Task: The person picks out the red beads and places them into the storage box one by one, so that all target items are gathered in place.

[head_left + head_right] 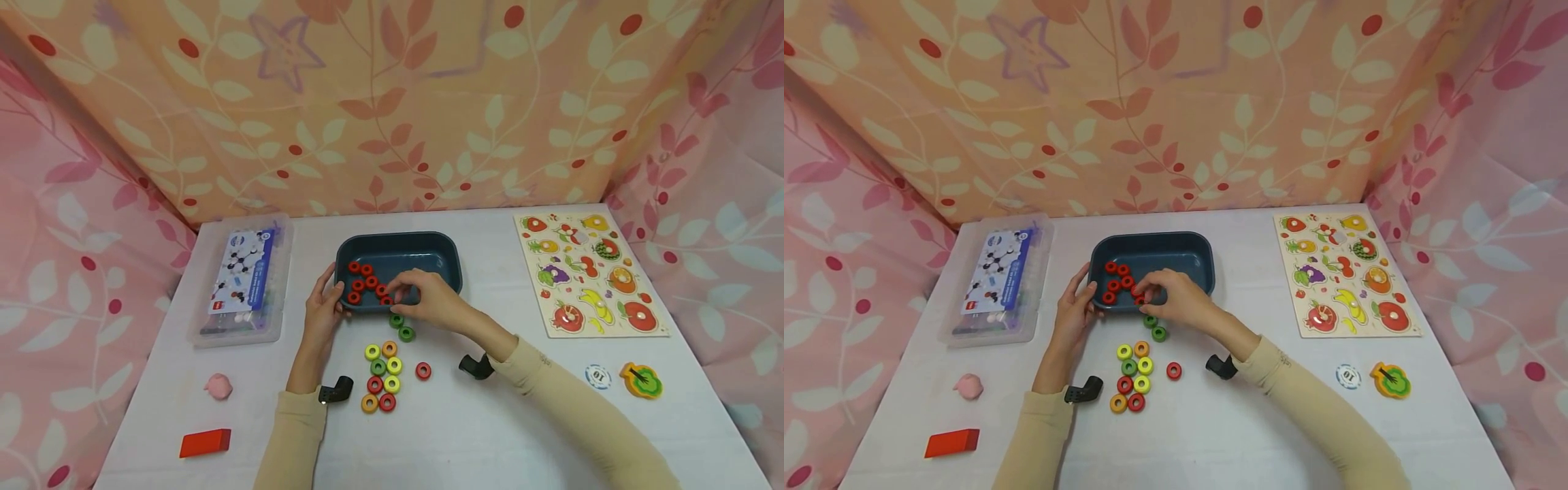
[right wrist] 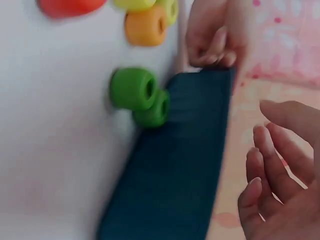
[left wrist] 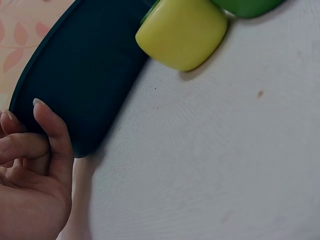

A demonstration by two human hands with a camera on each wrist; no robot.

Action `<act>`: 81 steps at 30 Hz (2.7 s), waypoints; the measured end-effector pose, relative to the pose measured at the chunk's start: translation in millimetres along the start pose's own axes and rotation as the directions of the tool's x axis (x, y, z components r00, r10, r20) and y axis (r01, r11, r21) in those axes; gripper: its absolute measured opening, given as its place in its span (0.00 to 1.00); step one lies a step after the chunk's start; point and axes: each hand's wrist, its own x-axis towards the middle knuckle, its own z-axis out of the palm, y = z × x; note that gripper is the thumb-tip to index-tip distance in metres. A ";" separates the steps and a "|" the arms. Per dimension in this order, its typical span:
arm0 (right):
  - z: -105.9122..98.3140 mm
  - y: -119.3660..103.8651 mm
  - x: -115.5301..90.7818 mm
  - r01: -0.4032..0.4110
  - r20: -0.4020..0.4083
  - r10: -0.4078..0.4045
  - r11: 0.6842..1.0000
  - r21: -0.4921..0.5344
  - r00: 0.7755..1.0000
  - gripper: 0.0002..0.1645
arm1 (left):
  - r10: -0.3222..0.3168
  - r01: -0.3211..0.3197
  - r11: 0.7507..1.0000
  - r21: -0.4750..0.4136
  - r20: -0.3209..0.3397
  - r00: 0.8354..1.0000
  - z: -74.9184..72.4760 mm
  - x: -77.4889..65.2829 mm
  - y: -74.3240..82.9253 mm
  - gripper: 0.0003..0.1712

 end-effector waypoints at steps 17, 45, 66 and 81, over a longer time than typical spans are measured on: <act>13.0 -4.6 -56.3 -0.164 0.465 0.278 0.949 -0.271 0.840 0.21 | 0.001 -0.001 1.000 0.000 -0.005 1.000 0.8 -0.4 0.8 0.27; 1.0 35.4 23.6 -0.351 -0.117 0.333 0.910 -0.219 0.936 0.14 | -0.045 0.045 0.998 -0.040 0.012 0.999 -1.1 0.2 3.4 0.29; 19.9 3.6 17.3 0.093 -0.020 -0.092 0.994 0.056 0.996 0.16 | -0.001 0.001 1.000 0.009 -0.006 1.000 0.3 0.3 -0.2 0.27; 50.7 -24.2 -11.8 0.055 0.485 -0.070 0.997 0.044 0.872 0.16 | -0.028 0.028 1.000 -0.006 0.026 0.999 6.6 -12.7 21.5 0.29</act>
